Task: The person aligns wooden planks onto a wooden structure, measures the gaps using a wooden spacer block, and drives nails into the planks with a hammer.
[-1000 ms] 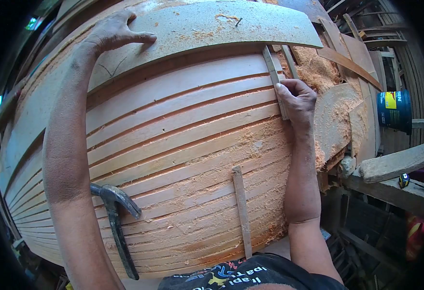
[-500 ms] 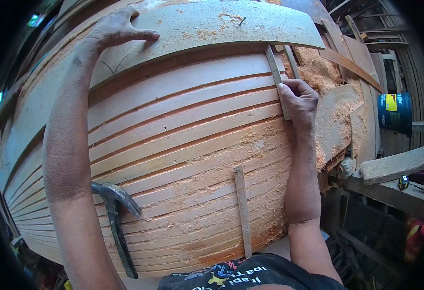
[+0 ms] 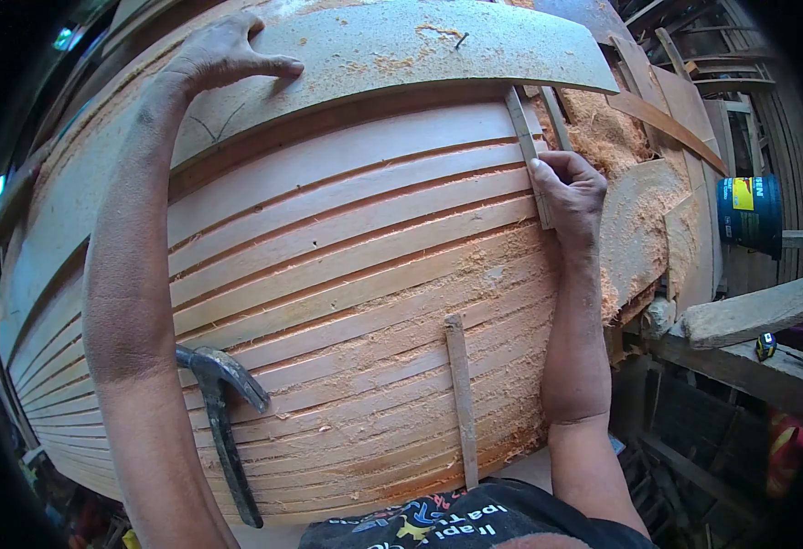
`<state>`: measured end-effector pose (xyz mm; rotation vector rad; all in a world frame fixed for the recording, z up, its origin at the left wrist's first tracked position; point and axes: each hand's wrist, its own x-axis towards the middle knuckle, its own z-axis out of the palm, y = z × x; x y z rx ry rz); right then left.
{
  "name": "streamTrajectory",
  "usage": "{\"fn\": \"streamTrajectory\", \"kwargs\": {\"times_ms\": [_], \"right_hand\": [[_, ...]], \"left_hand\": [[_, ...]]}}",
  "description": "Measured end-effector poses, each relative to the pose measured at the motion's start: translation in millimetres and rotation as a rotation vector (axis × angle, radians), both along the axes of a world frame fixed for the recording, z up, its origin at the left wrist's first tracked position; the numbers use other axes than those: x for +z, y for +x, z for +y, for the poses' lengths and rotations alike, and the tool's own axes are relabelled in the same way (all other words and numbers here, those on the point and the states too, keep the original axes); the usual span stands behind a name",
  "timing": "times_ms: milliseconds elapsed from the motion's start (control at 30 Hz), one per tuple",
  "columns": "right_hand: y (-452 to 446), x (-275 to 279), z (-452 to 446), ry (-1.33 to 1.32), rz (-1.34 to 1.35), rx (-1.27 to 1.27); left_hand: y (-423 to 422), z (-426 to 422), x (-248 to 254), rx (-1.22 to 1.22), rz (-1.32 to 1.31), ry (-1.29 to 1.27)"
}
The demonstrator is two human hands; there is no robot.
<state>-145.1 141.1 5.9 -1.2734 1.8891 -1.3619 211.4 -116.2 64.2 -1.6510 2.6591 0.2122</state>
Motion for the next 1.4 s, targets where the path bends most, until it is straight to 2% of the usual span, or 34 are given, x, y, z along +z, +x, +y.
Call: {"fn": "streamTrajectory", "kwargs": {"times_ms": [67, 167, 267, 533, 833, 1067, 1167, 1267, 1367, 1400], "right_hand": [[0, 0, 0, 0.003, 0.017, 0.0], [1, 2, -1, 0.002, 0.044, -0.004], [3, 2, -1, 0.018, 0.038, -0.011], [3, 5, 0, 0.046, 0.044, -0.003], [1, 1, -1, 0.061, 0.04, -0.018], [4, 1, -1, 0.043, 0.036, -0.017], [0, -4, -1, 0.008, 0.02, -0.001], [4, -1, -2, 0.007, 0.015, -0.009], [7, 1, -2, 0.004, 0.028, -0.022], [7, 1, -1, 0.004, 0.032, -0.027]], "left_hand": [[-1, 0, 2, -0.014, 0.0, 0.021], [4, -3, -10, -0.029, 0.061, -0.093], [1, 6, -9, 0.009, -0.008, -0.073], [-13, 26, -31, 0.158, -0.028, -0.226], [-17, 35, -49, 0.211, 0.006, -0.378], [-9, 30, -60, 0.17, 0.053, -0.451], [-26, 66, -7, 0.215, 0.156, -0.193], [-22, 55, -9, 0.132, 0.192, -0.142], [-28, 72, -10, 0.207, 0.199, -0.294], [-26, 71, -8, 0.2, 0.205, -0.246]]}}
